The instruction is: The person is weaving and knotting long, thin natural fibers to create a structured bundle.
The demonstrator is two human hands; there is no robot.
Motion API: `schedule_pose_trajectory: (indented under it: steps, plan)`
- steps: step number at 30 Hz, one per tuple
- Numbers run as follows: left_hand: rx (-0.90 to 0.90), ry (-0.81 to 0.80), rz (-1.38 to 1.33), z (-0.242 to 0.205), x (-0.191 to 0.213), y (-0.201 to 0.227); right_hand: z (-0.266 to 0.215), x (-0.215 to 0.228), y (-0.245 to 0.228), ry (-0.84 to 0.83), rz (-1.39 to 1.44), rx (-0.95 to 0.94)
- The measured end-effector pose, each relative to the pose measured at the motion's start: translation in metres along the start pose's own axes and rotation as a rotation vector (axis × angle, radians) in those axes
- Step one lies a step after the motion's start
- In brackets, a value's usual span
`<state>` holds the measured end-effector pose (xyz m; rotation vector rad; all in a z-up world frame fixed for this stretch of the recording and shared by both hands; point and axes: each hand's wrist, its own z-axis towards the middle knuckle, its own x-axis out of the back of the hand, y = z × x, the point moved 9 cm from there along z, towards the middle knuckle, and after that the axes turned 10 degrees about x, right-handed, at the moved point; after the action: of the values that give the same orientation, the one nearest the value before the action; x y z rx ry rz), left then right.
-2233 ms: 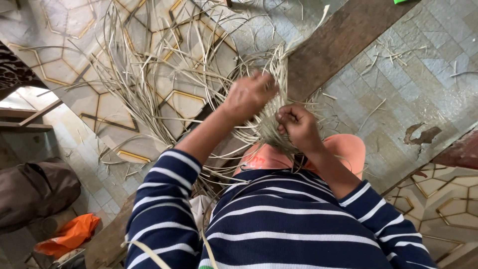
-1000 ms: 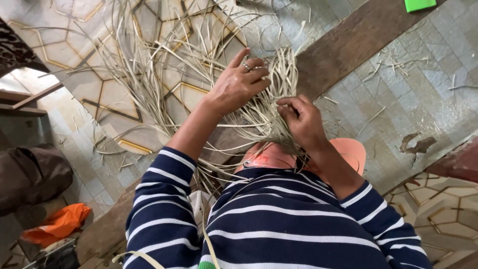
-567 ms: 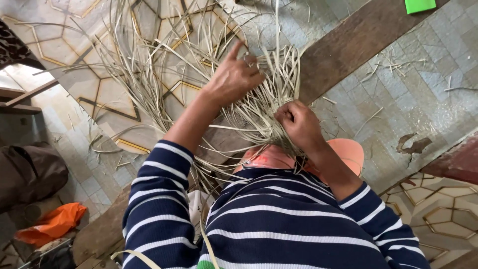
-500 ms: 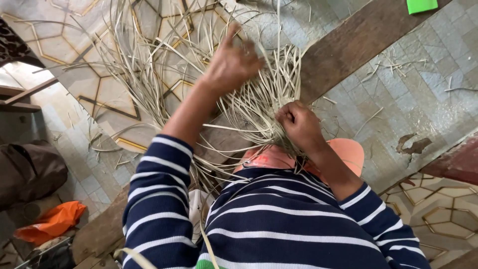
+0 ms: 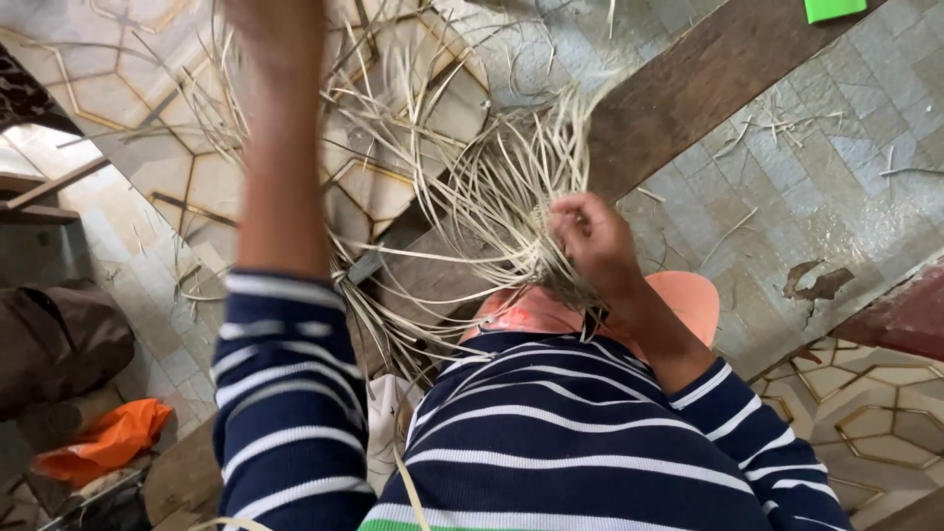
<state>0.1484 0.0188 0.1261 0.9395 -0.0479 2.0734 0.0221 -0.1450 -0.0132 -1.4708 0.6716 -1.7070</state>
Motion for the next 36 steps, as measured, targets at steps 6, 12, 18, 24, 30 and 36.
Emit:
schedule_pose_trajectory:
  steps: [6, 12, 18, 24, 30, 36]
  plan:
    - [0.152, -0.023, -0.551, -0.068, -0.028, 0.091, -0.017, 0.007, 0.034, 0.22, 0.972, -0.427]
    - [0.498, -0.198, -0.753, -0.119, -0.038, 0.074, -0.043, 0.066, 0.02, 0.318, 0.43, -0.029]
    - [0.965, -0.554, -0.512, -0.158, -0.053, 0.068, -0.042, 0.039, -0.016, 0.076, 0.427, 0.156]
    - [1.095, -0.739, -0.64, -0.178, -0.09, 0.076, -0.06, -0.004, -0.049, -0.171, 0.105, 0.486]
    - [1.394, -0.475, -1.298, -0.185, -0.095, 0.069, -0.059, 0.039, -0.024, 0.111, 0.035, 0.253]
    - [1.091, -0.27, -0.842, -0.147, -0.009, 0.06, -0.065, 0.017, 0.004, -0.268, 0.007, -0.355]
